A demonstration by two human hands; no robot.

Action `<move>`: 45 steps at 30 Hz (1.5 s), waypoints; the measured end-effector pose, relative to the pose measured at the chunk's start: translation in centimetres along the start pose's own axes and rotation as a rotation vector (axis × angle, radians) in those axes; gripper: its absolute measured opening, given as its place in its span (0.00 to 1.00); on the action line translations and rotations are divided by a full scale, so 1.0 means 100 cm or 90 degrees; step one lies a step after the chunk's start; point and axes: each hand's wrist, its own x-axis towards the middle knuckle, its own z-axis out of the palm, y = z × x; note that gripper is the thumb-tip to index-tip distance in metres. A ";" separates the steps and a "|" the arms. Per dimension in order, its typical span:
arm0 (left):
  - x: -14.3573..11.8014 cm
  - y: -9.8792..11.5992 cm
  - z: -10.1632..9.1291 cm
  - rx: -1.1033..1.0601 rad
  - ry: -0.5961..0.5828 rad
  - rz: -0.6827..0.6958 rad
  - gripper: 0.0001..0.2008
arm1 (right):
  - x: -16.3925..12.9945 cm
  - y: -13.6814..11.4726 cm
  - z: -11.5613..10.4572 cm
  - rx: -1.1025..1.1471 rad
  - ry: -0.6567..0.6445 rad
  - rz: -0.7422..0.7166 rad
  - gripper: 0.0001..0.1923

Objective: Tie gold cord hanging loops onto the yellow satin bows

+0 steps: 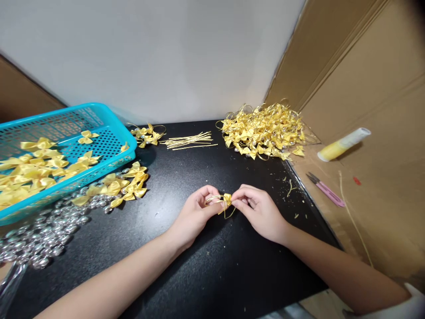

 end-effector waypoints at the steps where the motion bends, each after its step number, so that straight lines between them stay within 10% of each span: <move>1: 0.000 0.000 0.000 0.003 0.000 0.000 0.15 | 0.000 0.000 0.000 -0.004 0.000 -0.004 0.06; 17: 0.000 0.003 0.003 0.027 0.001 0.003 0.14 | 0.000 -0.009 -0.004 -0.098 -0.003 -0.102 0.08; 33: 0.003 0.002 0.000 0.008 -0.025 -0.001 0.16 | 0.003 0.004 0.001 0.156 -0.057 0.105 0.04; 45: 0.004 0.002 -0.001 0.008 -0.012 -0.003 0.15 | 0.002 0.002 0.006 0.140 0.000 0.090 0.04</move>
